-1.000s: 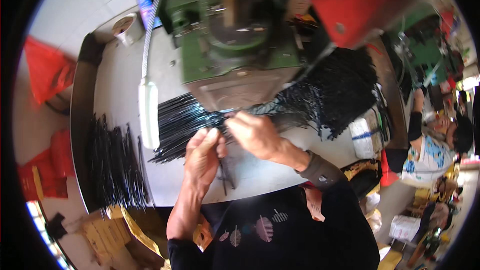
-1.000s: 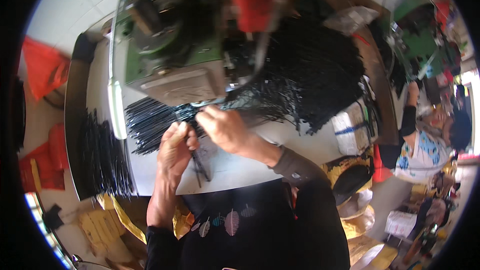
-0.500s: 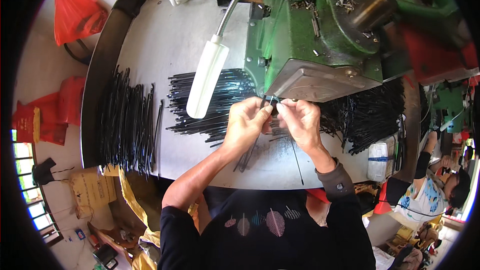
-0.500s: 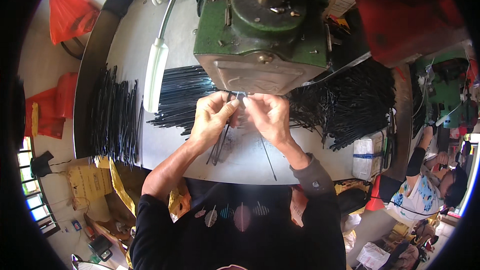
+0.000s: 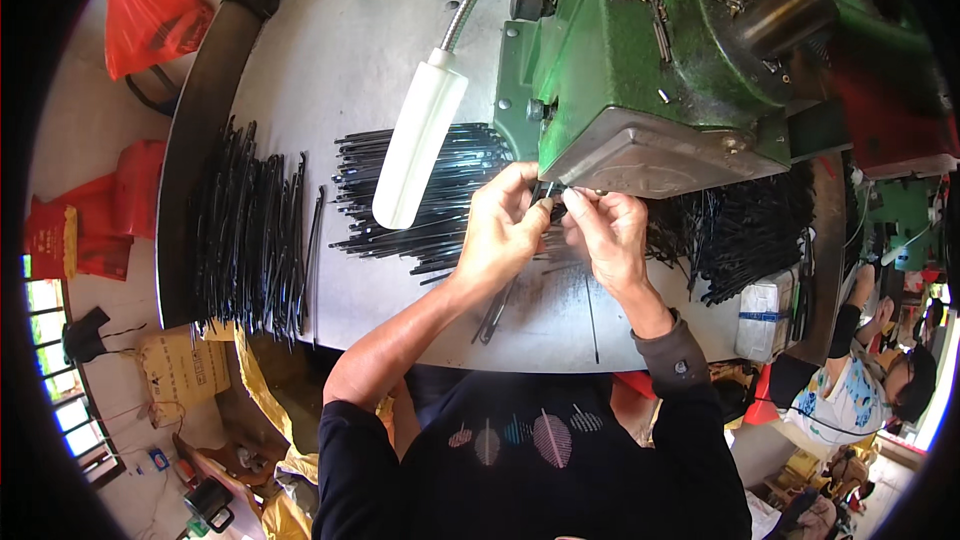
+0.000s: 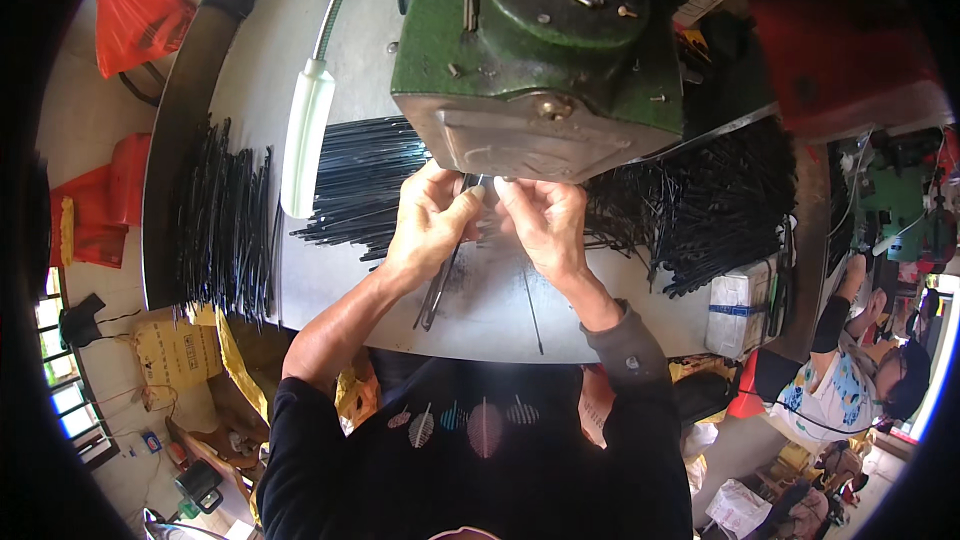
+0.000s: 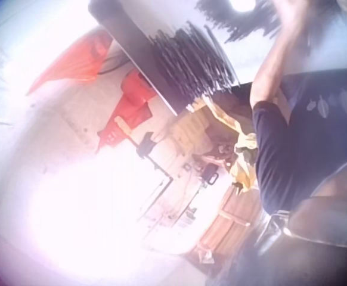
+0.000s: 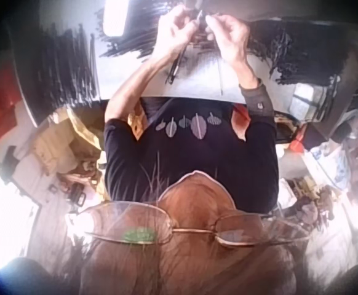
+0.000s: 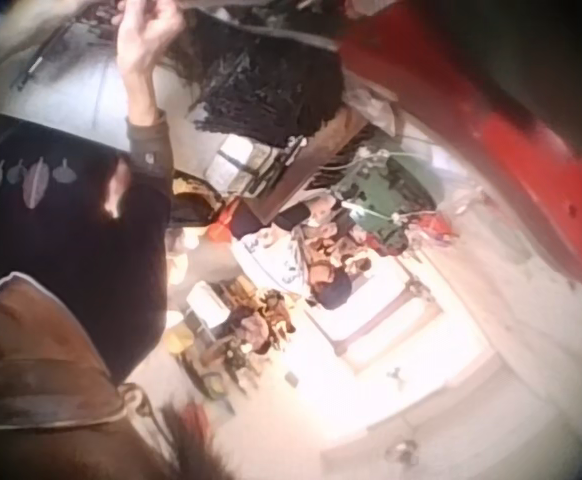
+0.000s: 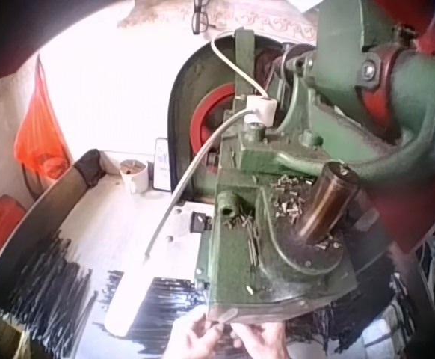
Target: The person assembles umbrella ribs by aligning metal wire components under a riveting machine to fasten them together and trimming wire ends.
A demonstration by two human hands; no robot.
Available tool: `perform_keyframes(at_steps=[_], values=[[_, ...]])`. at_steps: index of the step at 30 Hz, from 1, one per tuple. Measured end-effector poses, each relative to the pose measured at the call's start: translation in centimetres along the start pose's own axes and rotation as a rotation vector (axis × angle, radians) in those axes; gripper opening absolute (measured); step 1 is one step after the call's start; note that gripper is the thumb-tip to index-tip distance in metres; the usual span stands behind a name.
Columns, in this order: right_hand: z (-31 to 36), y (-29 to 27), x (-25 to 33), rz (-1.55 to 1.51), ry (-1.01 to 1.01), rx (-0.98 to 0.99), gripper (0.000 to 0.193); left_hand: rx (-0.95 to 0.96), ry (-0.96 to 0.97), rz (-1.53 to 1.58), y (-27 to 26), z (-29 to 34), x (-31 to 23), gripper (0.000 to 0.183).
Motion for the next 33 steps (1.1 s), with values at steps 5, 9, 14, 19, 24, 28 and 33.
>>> perform_keyframes(at_steps=[5,9,14,19,24,28,33], values=[[-0.2,0.0,-0.9,-0.131,0.020,0.030,0.011,0.055,-0.040,0.109,0.6,-0.2,-0.7,0.017],[-0.5,-0.4,-1.2,-0.266,-0.005,0.043,0.013,0.073,-0.022,0.033,0.9,-0.8,-0.4,0.017],[-0.7,-0.7,-1.4,-0.282,-0.022,0.038,0.012,0.077,-0.015,0.050,1.1,-1.1,0.1,0.019],[-0.8,-0.6,-1.3,-0.270,-0.041,0.057,0.011,0.069,0.061,0.037,0.9,-1.0,0.0,0.016],[-0.7,-0.1,-1.0,-0.230,-0.087,0.088,0.011,0.037,0.068,0.080,0.9,-1.2,0.6,0.015],[-0.6,0.2,-0.5,-0.291,-0.094,0.070,0.012,0.035,0.097,0.099,0.9,-1.5,1.6,0.016],[-0.8,-0.6,-0.6,-0.206,-0.099,0.080,0.013,0.018,0.122,0.074,0.8,-1.5,1.4,0.018]])
Point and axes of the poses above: each hand's wrist, its own z-axis away from the middle knuckle, its own y-axis out of the palm, x = y × z, the point moved 4 cm from there along -z, towards the middle knuckle, and after that the axes turned 1 degree about y, right-handed, at the moved point
